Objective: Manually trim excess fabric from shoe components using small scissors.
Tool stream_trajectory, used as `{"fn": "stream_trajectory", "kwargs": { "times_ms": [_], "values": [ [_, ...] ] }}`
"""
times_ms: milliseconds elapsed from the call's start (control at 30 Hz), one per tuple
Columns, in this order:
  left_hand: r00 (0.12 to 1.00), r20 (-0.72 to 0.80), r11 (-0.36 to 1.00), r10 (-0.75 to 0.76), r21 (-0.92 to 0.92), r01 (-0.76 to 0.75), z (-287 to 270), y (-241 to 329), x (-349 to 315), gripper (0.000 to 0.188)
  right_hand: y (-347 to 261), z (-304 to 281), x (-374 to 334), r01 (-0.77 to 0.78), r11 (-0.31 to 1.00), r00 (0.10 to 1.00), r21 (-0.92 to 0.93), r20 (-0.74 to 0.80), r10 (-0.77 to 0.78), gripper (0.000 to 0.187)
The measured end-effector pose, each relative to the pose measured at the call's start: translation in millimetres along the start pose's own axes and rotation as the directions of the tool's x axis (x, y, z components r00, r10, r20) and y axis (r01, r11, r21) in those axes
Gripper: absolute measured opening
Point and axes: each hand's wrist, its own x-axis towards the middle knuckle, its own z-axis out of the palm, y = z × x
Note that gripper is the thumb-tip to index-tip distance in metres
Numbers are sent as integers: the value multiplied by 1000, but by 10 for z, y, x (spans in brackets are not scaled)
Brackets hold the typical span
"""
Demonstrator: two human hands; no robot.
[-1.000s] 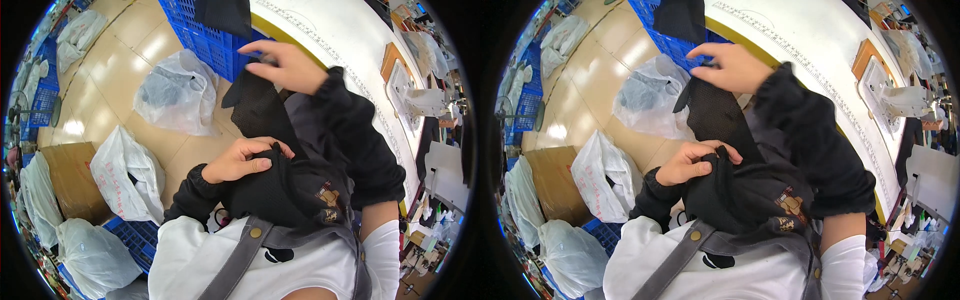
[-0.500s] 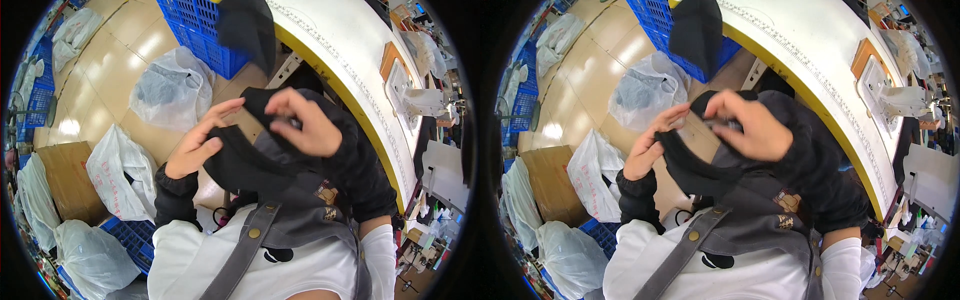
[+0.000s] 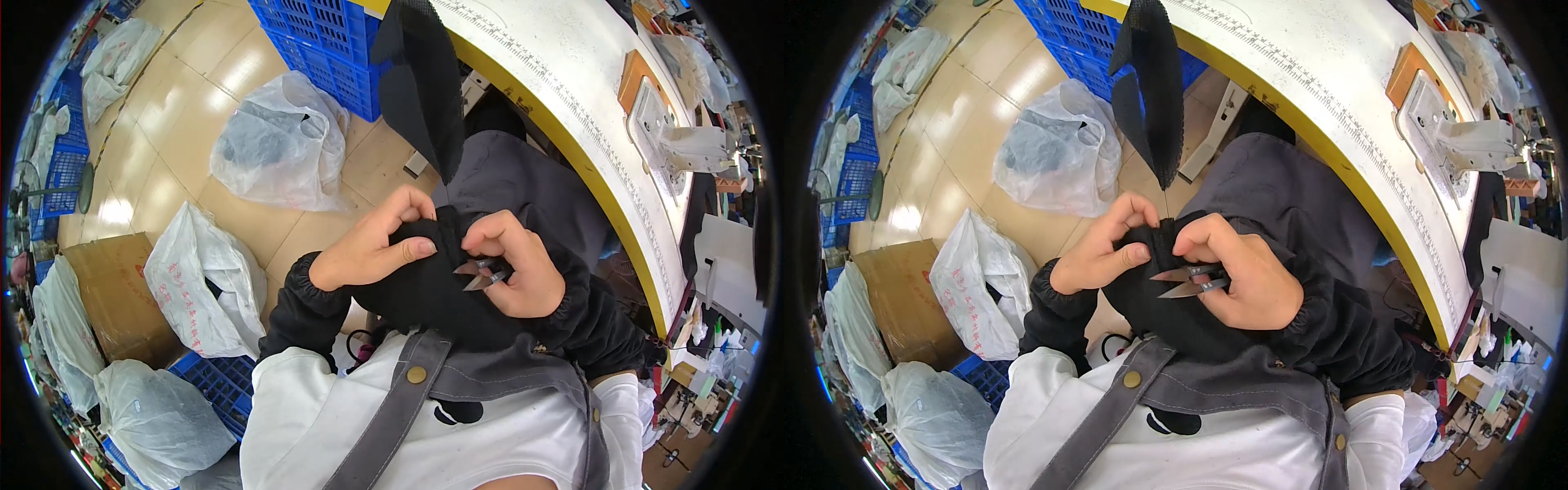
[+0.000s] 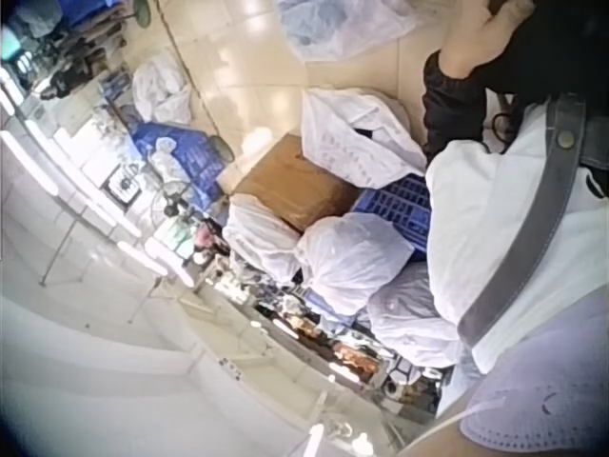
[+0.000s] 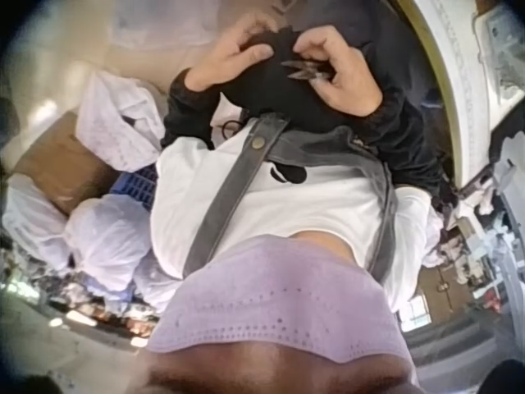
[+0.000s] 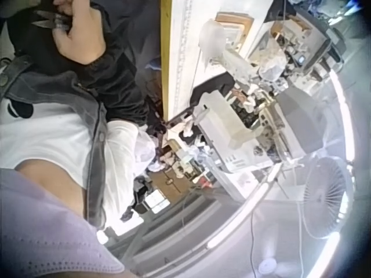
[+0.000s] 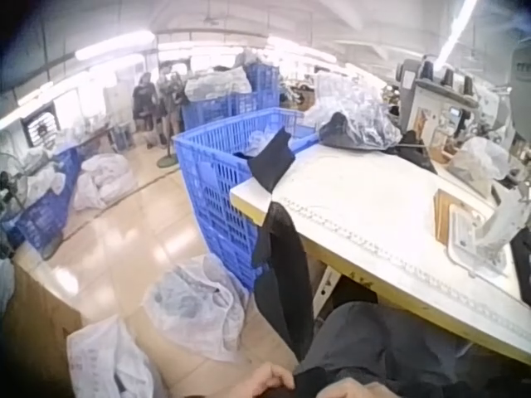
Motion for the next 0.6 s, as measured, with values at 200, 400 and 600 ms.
{"fn": "stream_trajectory", "kwargs": {
  "times_ms": [200, 400, 600],
  "values": [
    [998, -12, 975, 60, 216, -56, -80, 25, 3, 26, 52, -38, 18, -80, 968, 994, 238, 90, 60, 35],
    [889, 1, 838, 457, 335, -431, -174, 80, 87, 44, 136, -321, 188, -344, 810, 938, 475, 201, 280, 27],
    [914, 84, 893, 396, 197, -405, -155, 152, 111, 50, 185, -337, 446, -479, 805, 872, 350, 297, 390, 46]
  ]
}}
